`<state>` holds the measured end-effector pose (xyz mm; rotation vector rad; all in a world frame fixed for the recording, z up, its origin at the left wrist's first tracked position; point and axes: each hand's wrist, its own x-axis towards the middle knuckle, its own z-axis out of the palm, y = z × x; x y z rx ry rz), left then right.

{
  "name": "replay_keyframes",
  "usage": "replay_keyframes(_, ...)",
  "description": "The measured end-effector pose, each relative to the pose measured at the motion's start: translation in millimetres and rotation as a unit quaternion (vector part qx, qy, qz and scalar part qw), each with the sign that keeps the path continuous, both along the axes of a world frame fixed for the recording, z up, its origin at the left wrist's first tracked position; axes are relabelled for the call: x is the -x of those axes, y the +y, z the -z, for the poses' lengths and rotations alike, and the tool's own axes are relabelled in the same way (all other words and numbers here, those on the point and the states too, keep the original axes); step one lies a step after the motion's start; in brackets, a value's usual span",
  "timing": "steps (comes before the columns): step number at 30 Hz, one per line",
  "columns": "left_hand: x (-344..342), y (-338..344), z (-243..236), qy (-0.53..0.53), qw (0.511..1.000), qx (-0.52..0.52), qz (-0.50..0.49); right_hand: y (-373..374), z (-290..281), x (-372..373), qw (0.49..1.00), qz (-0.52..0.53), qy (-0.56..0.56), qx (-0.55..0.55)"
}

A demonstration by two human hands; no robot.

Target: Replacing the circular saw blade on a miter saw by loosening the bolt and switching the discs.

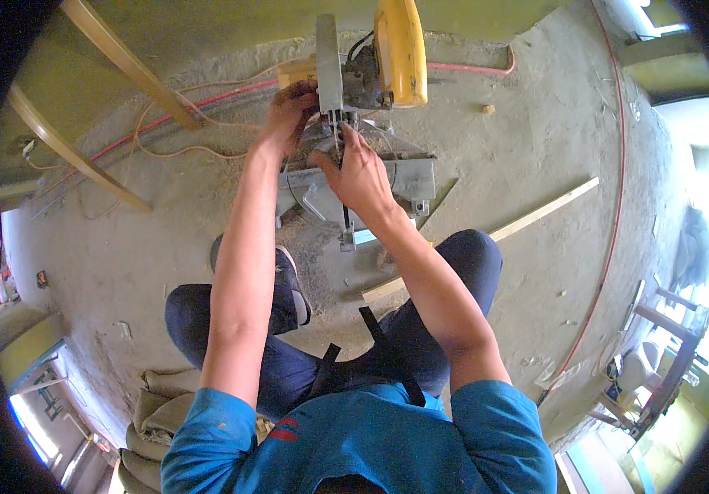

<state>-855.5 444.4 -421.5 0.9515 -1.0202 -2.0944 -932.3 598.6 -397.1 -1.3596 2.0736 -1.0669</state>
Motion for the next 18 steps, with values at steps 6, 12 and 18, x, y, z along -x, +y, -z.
replay_keyframes(6, -1.3, -4.3, 6.6, -0.021, 0.999, 0.027, 0.026, -6.6, -1.4, -0.4, 1.000, 0.012, 0.022, -0.007)
replay_keyframes(12, 2.0, -0.4, 4.3, -0.006, 1.000, 0.001, 0.024, -7.9, 10.9, 4.6, 0.996, -0.010, 0.082, -0.025)
replay_keyframes(18, -1.0, 1.7, -3.0, 0.004, 1.000, 0.001, 0.020, -11.7, 14.4, 1.8, 0.996, 0.000, 0.088, 0.018)
